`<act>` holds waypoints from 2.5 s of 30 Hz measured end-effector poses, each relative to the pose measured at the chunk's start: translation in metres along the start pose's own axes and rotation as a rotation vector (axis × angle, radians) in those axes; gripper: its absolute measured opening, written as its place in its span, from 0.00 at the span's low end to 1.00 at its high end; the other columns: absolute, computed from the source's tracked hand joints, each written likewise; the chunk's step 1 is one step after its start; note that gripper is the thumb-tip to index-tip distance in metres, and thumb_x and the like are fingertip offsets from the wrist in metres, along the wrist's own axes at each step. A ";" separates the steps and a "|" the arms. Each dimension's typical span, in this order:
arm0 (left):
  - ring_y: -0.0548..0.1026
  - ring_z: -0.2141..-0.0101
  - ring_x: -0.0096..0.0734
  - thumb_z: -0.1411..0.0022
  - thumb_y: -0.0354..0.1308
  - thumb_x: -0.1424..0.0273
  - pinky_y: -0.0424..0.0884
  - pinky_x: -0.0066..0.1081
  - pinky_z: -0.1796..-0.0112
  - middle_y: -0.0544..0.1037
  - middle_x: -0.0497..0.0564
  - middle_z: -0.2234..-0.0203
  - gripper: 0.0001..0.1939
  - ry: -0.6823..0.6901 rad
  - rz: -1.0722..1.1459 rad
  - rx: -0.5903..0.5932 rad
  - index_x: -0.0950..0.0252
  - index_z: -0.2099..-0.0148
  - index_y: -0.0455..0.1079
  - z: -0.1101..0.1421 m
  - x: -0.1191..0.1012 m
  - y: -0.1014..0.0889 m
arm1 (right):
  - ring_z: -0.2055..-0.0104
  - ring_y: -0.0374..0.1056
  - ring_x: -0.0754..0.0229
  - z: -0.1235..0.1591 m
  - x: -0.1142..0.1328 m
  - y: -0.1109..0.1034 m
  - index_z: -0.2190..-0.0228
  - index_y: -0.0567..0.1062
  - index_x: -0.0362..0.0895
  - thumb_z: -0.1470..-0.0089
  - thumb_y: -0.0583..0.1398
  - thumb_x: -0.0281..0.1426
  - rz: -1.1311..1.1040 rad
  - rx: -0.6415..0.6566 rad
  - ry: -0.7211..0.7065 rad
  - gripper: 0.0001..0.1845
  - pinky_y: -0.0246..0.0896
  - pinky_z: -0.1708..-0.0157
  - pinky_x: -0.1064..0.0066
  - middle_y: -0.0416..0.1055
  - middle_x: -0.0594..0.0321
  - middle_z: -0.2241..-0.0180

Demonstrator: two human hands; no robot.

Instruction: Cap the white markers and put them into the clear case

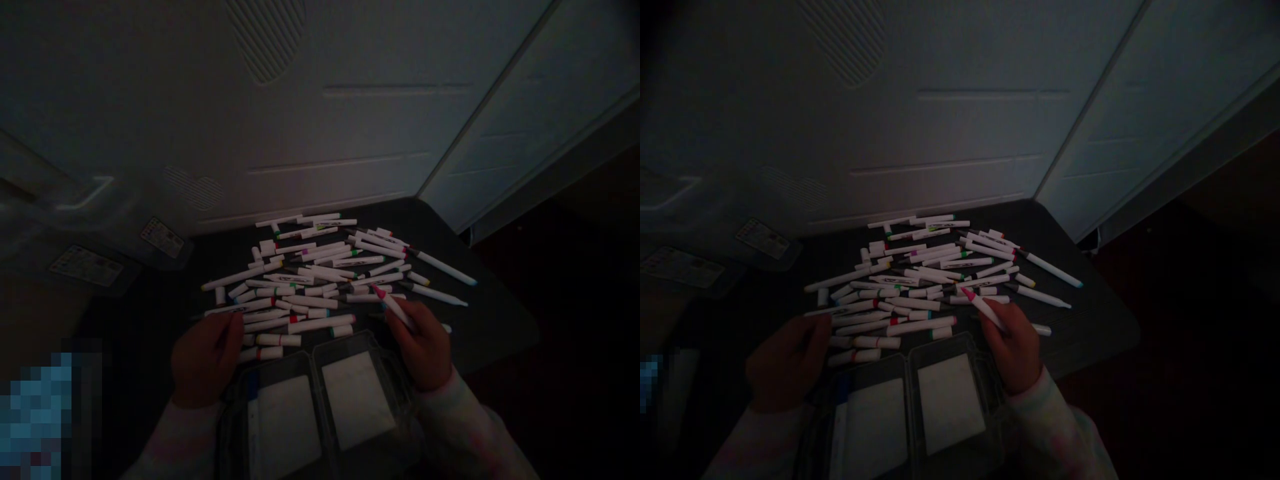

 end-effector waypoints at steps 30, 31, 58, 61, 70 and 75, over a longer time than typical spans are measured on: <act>0.69 0.80 0.24 0.39 0.49 0.69 0.61 0.24 0.78 0.71 0.47 0.82 0.12 0.160 -0.026 -0.102 0.67 0.73 0.67 -0.001 -0.012 -0.005 | 0.71 0.63 0.62 -0.003 0.007 -0.001 0.69 0.68 0.45 0.51 0.60 0.28 0.022 -0.024 -0.100 0.05 0.59 0.74 0.70 0.66 0.65 0.73; 0.69 0.80 0.24 0.39 0.49 0.69 0.60 0.24 0.78 0.71 0.47 0.82 0.12 0.159 -0.027 -0.098 0.67 0.73 0.67 -0.001 -0.012 -0.005 | 0.71 0.63 0.61 -0.003 0.008 -0.001 0.69 0.68 0.45 0.51 0.60 0.28 0.026 -0.025 -0.107 0.05 0.59 0.74 0.70 0.66 0.65 0.73; 0.69 0.80 0.24 0.41 0.49 0.69 0.58 0.25 0.79 0.72 0.47 0.82 0.11 0.050 0.033 -0.089 0.65 0.72 0.68 0.000 0.000 -0.001 | 0.75 0.65 0.61 -0.012 0.109 -0.038 0.64 0.68 0.45 0.52 0.59 0.26 -0.095 0.112 -0.338 0.11 0.59 0.77 0.71 0.67 0.63 0.76; 0.69 0.80 0.25 0.41 0.49 0.68 0.58 0.24 0.78 0.72 0.47 0.82 0.11 0.058 0.042 -0.113 0.65 0.72 0.68 0.000 -0.001 -0.002 | 0.75 0.65 0.63 -0.009 0.115 -0.042 0.66 0.66 0.46 0.54 0.61 0.24 -0.269 0.107 -0.314 0.12 0.59 0.77 0.71 0.66 0.65 0.76; 0.67 0.81 0.24 0.41 0.49 0.69 0.57 0.24 0.79 0.70 0.47 0.84 0.12 0.091 0.046 -0.125 0.66 0.75 0.67 -0.002 -0.003 -0.003 | 0.71 0.66 0.62 -0.005 0.120 -0.049 0.65 0.65 0.46 0.56 0.62 0.20 -0.422 0.046 -0.332 0.17 0.63 0.72 0.68 0.67 0.65 0.73; 0.67 0.81 0.24 0.42 0.50 0.70 0.57 0.24 0.78 0.70 0.46 0.84 0.10 0.084 0.082 -0.127 0.65 0.74 0.67 -0.001 -0.001 -0.001 | 0.71 0.66 0.61 -0.004 0.122 -0.049 0.64 0.66 0.46 0.57 0.62 0.18 -0.460 0.064 -0.341 0.18 0.64 0.72 0.67 0.67 0.63 0.72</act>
Point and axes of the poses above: each hand's wrist, its own z-axis away from the middle knuckle, its own y-axis out of the palm, x = y × z, the point moved 7 cm from there along -z, towards the middle knuckle
